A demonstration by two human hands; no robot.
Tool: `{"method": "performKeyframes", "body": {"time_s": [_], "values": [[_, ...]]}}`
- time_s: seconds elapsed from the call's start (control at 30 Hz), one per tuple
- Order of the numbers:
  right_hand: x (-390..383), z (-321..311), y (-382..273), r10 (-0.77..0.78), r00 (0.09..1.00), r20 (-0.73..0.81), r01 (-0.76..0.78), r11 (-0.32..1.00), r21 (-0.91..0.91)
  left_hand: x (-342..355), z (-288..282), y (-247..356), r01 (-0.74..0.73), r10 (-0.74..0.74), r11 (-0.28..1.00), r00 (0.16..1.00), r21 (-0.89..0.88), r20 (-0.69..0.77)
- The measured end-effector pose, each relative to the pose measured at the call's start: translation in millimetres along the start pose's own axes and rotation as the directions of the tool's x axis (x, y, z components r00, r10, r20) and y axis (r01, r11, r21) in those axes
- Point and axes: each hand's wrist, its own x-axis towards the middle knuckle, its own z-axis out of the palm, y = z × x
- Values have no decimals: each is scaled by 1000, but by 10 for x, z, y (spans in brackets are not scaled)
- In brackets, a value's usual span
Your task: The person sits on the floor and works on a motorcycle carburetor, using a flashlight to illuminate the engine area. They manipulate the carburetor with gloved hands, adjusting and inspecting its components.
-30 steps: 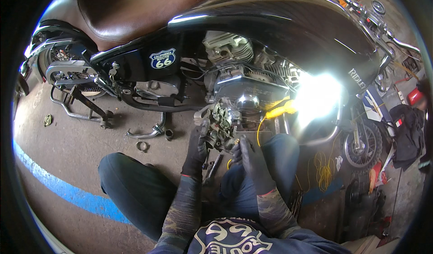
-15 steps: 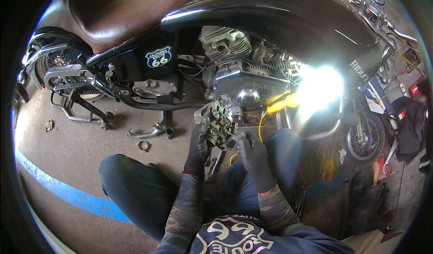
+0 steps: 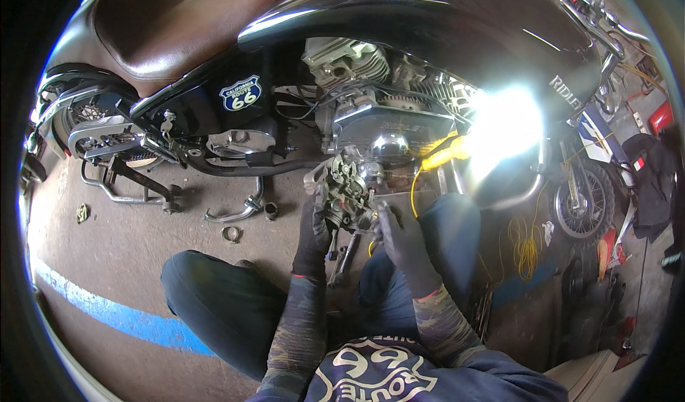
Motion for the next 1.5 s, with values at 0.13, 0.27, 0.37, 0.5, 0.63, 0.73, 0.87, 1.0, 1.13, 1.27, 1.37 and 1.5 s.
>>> {"method": "performKeyframes", "body": {"time_s": [0.13, 0.27, 0.37, 0.5, 0.63, 0.73, 0.87, 1.0, 1.13, 1.27, 1.37, 1.5], "values": [[50, -26, 72, 202, 963, 180, -257, 891, 374, 19, -26, 81, 31, -32, 997, 999, 74, 14], [-19, 17, 16, -469, 883, -21, 379, 739, -557, 40, 39, 163, 123, -130, 986, 990, -114, -50], [-34, 4, -27, -345, 938, -32, 299, 852, -430, 45, 61, 125, -34, 34, 999, 999, 36, -21], [7, -88, 8, 126, 983, 135, -145, 978, 148, -33, -141, -199, 76, -75, 996, 996, -36, 39], [-40, -26, 9, -194, 977, 93, 178, 971, 159, -149, -320, -528, 33, -24, 981, 999, 193, -48], [-68, -34, 12, 162, 978, 129, -194, 936, 295, -145, -139, -622, 18, -4, 961, 999, 275, -52], [17, -49, 130, 334, 929, 163, -371, 818, 440, -18, -27, -559, 125, -115, 974, 991, 189, -60], [14, 3, 245, -272, 956, -106, 244, 944, -224, -43, -84, -459, -99, 106, 909, 994, 404, 5], [-1, 37, 294, -512, 852, -110, 398, 769, -499, -53, -56, -388, -193, 229, 894, 972, 404, -42], [-13, -29, 320, 112, 992, -63, -103, 985, 136, -53, -17, -206, 149, -127, 973, 984, 179, -128], [0, -122, 309, 307, 931, 199, -365, 751, 550, -7, 13, -95, 258, -266, 960, 962, -113, -66], [14, -93, 301, -286, 956, -62, 276, 951, -137, 41, 91, -125, 156, -184, 963, 977, -218, -112]]}}
